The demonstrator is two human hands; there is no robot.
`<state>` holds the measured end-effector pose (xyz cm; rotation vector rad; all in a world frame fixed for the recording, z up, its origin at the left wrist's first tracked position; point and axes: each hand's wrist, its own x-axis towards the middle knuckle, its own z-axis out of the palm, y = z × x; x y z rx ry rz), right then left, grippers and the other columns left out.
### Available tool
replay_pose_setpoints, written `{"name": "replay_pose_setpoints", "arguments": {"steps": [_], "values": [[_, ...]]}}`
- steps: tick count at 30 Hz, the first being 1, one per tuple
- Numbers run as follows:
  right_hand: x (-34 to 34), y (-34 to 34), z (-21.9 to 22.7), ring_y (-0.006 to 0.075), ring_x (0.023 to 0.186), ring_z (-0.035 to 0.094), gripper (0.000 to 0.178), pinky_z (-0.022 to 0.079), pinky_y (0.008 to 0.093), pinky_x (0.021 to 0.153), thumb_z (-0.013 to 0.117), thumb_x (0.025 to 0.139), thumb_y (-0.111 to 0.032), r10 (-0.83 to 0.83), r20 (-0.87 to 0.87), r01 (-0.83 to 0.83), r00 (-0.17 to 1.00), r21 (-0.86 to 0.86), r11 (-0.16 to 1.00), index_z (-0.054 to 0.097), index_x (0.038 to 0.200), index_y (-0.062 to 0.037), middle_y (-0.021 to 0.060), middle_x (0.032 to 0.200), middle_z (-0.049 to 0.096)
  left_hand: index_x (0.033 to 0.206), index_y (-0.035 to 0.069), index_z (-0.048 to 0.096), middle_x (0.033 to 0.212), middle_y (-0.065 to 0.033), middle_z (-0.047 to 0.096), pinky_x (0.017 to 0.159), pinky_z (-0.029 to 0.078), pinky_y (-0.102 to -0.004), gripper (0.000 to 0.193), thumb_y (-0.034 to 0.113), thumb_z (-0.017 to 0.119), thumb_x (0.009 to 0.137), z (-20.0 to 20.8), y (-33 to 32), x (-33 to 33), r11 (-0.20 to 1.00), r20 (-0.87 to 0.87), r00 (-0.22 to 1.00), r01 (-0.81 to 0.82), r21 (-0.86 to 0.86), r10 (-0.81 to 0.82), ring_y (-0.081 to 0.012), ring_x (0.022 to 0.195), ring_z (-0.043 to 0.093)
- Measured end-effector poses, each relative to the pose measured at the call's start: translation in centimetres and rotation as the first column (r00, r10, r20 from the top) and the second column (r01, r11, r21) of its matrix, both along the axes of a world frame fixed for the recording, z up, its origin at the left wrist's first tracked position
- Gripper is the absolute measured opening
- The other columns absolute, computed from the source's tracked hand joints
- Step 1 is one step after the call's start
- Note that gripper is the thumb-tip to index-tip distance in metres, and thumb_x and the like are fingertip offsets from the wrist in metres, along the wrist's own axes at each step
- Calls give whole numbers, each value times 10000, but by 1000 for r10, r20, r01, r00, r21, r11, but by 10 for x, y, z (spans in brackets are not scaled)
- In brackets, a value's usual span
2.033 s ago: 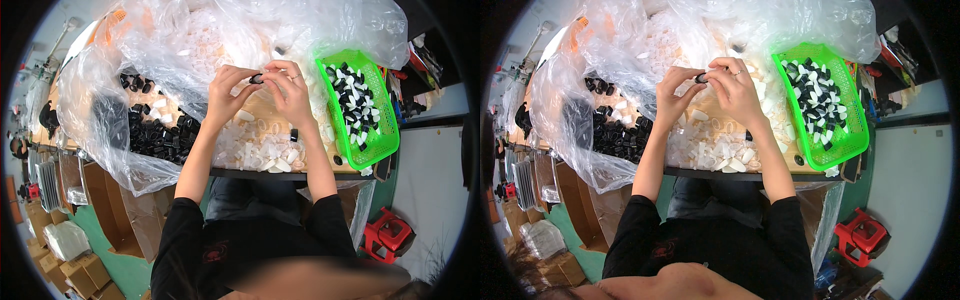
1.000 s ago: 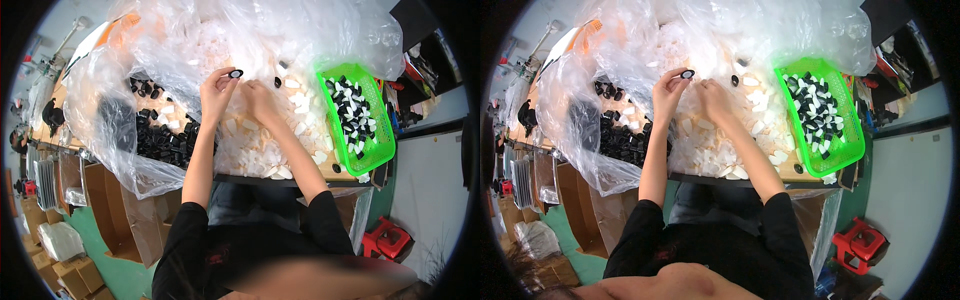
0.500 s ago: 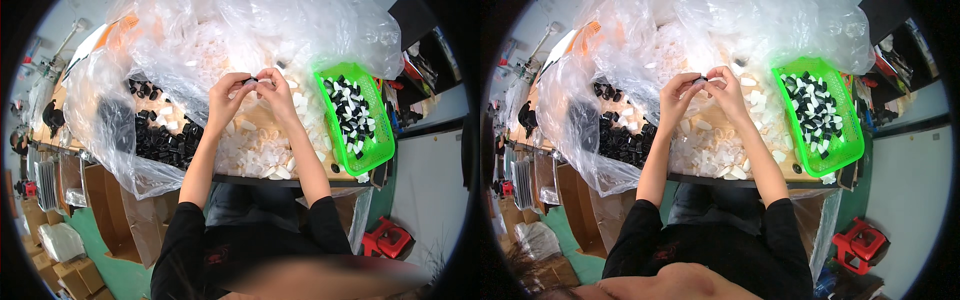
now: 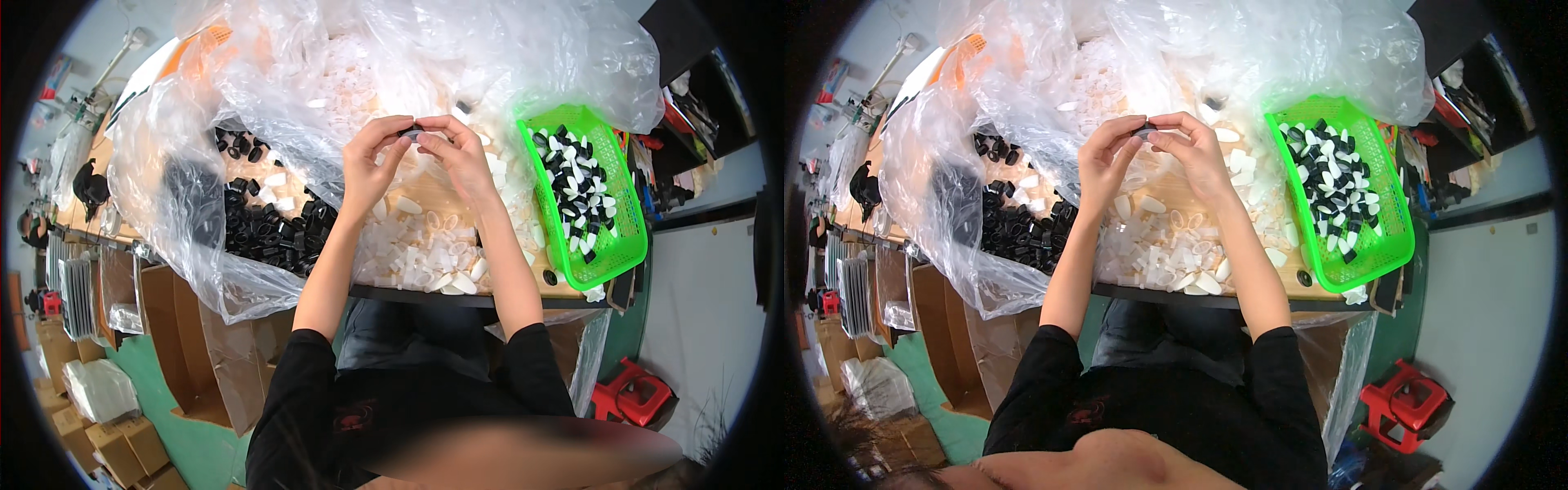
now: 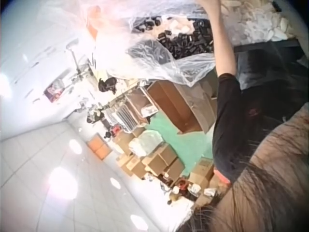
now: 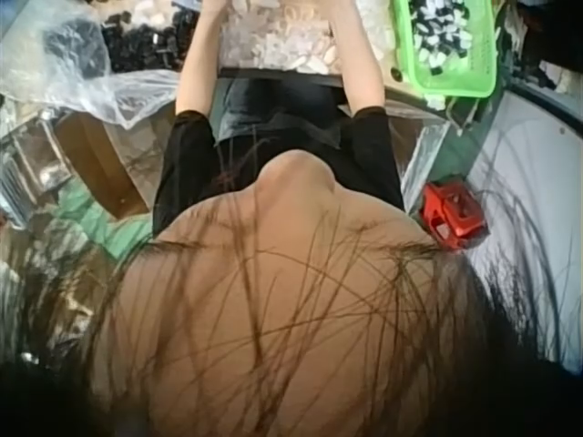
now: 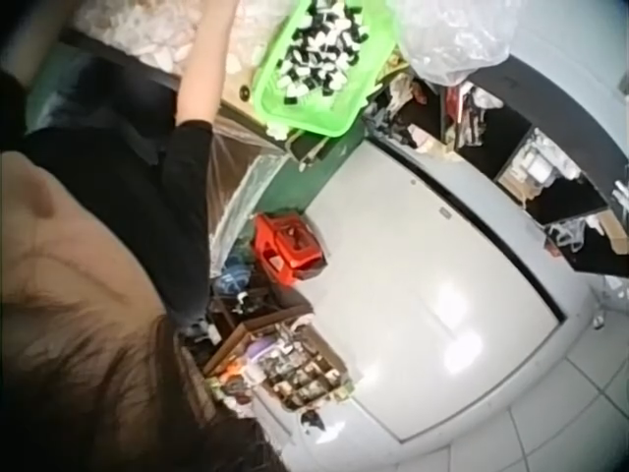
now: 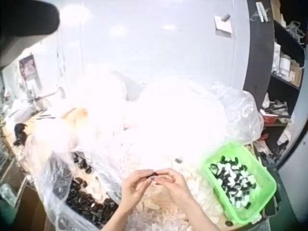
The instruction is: Assembling black and white plastic cap components by hand.
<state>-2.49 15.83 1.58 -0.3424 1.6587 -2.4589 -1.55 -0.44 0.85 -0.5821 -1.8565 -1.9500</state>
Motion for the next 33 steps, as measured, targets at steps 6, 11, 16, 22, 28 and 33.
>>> {"name": "replay_pose_setpoints", "arguments": {"steps": [6,11,16,22,28,33], "values": [[3,-13,0,112,997,608,246,491,268,852,661,902,-78,-104,-93,111,990,65,992,628,1125,20,64,1037,650,1077,-33,666,1064,-117,648,834,544,-263,218,-75,631,866,-4,5,0,998,-13,998,-56,16,57,-169,968,640],[10,-25,-8,114,902,637,203,510,248,791,665,893,-56,-192,-238,240,952,193,951,628,1069,39,74,985,657,1014,-35,667,963,-93,648,776,544,-254,183,-110,607,857,-8,5,4,990,0,990,-144,-5,144,-149,879,644],[8,-23,-9,108,778,637,169,518,246,711,699,857,-69,-240,-245,304,939,270,914,658,992,23,67,904,659,1019,-23,654,940,-106,669,768,532,-264,179,-92,576,873,7,-3,10,976,103,983,-132,-171,151,-149,842,655],[-8,90,19,119,725,584,173,485,241,672,717,850,-122,-511,-714,878,479,398,267,708,1012,-63,47,889,643,991,-11,666,921,-156,687,749,518,-350,140,15,583,882,25,-65,19,671,-157,856,-489,-558,493,-272,810,673],[-2,155,3,252,930,543,288,467,365,813,723,781,-97,-457,-846,890,274,403,-212,690,1067,-82,102,1021,547,961,-40,613,941,-266,624,769,489,-472,166,-8,573,803,-49,-195,-8,247,-268,774,-476,-844,574,-438,874,607],[-8,133,0,279,947,587,195,476,373,836,660,817,-64,-352,-842,898,409,440,-8,679,1011,-67,142,1014,622,927,-40,606,869,-219,631,737,489,-443,193,10,663,750,-51,-183,-10,416,-15,842,-281,-865,539,-397,832,615]]}}
